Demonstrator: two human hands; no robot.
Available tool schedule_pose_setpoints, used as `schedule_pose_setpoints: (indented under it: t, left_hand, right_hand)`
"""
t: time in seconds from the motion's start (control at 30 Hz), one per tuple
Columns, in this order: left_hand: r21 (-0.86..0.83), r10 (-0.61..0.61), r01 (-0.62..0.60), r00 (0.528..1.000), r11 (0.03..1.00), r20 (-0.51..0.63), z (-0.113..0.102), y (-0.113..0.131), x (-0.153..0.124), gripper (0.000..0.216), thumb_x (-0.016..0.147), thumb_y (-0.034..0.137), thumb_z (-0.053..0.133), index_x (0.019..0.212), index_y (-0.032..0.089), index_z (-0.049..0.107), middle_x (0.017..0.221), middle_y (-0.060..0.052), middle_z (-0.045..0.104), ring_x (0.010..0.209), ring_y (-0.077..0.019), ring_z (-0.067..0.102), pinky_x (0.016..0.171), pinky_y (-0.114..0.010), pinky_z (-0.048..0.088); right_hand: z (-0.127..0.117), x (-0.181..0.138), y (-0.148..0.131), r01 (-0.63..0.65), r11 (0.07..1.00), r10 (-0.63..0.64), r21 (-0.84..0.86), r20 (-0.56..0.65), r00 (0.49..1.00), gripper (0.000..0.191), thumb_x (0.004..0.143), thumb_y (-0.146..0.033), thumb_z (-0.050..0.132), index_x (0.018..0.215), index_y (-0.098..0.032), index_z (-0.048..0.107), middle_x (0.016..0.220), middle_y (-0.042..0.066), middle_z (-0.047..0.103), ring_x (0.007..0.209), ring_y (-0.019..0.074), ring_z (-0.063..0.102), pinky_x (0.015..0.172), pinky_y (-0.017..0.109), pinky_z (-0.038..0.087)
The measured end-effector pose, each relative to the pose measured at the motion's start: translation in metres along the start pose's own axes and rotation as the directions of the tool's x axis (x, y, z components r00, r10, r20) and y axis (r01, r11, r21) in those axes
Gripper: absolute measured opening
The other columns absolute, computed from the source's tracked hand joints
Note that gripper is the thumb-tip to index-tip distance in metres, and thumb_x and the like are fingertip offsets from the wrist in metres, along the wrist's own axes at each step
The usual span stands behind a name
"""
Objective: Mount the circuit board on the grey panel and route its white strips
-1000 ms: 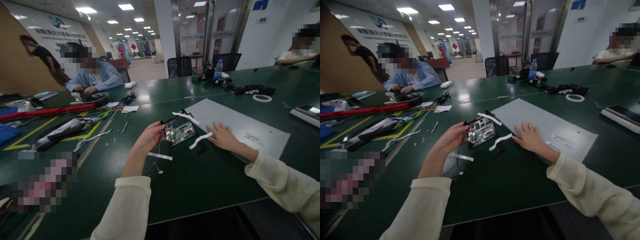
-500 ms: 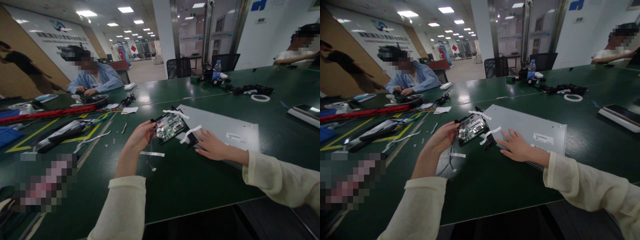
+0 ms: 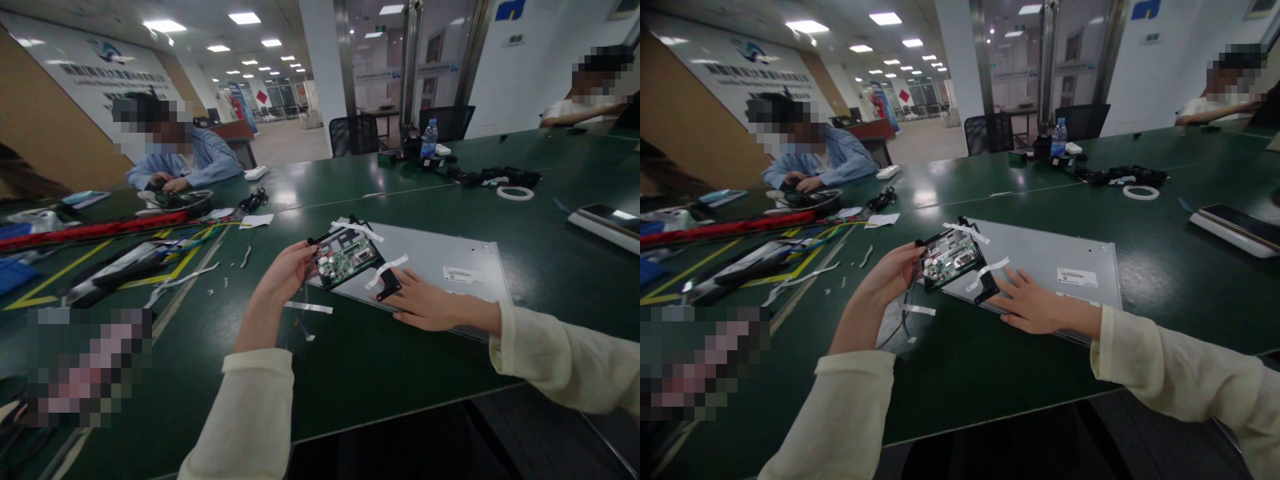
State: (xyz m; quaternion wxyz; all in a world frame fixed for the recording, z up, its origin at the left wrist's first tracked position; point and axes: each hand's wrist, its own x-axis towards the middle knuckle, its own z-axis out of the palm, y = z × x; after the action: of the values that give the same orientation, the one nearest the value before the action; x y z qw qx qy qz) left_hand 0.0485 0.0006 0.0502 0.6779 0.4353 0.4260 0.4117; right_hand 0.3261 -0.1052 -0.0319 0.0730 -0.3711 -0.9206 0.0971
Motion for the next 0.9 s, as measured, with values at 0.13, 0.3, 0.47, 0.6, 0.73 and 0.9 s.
schedule_pose_setpoints:
  t: [0.13,0.3,0.47,0.6,0.73,0.9]
  left_hand:
    - [0.017,-0.013,0.012,0.998,1.000,0.055,0.007,-0.008,0.007,0.014,0.078,0.001,0.059,0.089,0.009,0.061,0.071,-0.006,0.069,0.054,-0.0128,0.065,0.048,-0.021,0.055]
    - [0.070,-0.035,0.027,0.994,0.997,0.105,0.017,-0.012,0.015,0.012,0.078,0.000,0.058,0.085,0.010,0.060,0.072,-0.007,0.068,0.056,-0.0129,0.066,0.048,-0.019,0.054]
    - [0.130,-0.095,0.084,0.992,0.988,0.084,0.025,-0.017,0.014,0.012,0.076,0.001,0.062,0.084,0.010,0.060,0.068,-0.005,0.066,0.051,-0.0112,0.063,0.045,-0.018,0.051]
    - [0.201,-0.140,0.120,0.986,0.972,0.086,0.025,-0.031,0.012,0.012,0.075,0.004,0.064,0.085,0.010,0.061,0.069,-0.006,0.067,0.052,-0.0121,0.064,0.043,-0.018,0.049]
    - [0.254,-0.160,0.126,0.980,0.959,0.119,0.022,-0.046,0.014,0.014,0.077,0.007,0.060,0.090,0.012,0.064,0.074,-0.008,0.070,0.059,-0.0141,0.066,0.045,-0.019,0.050]
    - [0.270,-0.158,0.108,0.973,0.957,0.169,0.024,-0.057,0.022,0.013,0.078,0.010,0.061,0.089,0.015,0.065,0.079,-0.008,0.070,0.063,-0.0139,0.067,0.045,-0.017,0.047]
  right_hand:
    - [-0.004,-0.005,-0.017,0.062,0.998,-0.062,0.005,-0.005,0.998,0.056,0.097,-0.042,0.036,0.150,-0.026,0.027,0.153,0.009,0.029,0.142,0.0310,0.016,0.113,0.059,0.004]
    - [-0.009,-0.014,-0.041,0.171,0.984,-0.171,0.054,0.012,0.985,0.059,0.096,-0.042,0.041,0.151,-0.026,0.026,0.157,0.011,0.013,0.138,0.0316,0.027,0.112,0.055,0.017]
    - [-0.009,-0.020,-0.054,0.247,0.962,-0.254,0.118,0.051,0.966,0.057,0.095,-0.038,0.044,0.149,-0.030,0.029,0.158,0.008,0.010,0.139,0.0309,0.028,0.109,0.051,0.028]
    - [-0.007,-0.026,-0.066,0.262,0.960,-0.265,0.103,0.015,0.964,0.053,0.094,-0.031,0.044,0.147,-0.026,0.036,0.157,0.009,0.018,0.141,0.0286,0.023,0.110,0.047,0.031]
    - [-0.002,-0.045,-0.084,0.264,0.963,-0.264,0.051,0.000,0.964,0.053,0.091,-0.017,0.043,0.144,-0.021,0.040,0.149,0.010,0.037,0.139,0.0241,0.031,0.110,0.042,0.035]
    - [-0.002,-0.086,-0.084,0.163,0.985,-0.157,0.052,-0.097,0.983,0.054,0.089,-0.012,0.040,0.142,-0.025,0.044,0.138,0.006,0.051,0.127,0.0173,0.048,0.104,0.036,0.043]
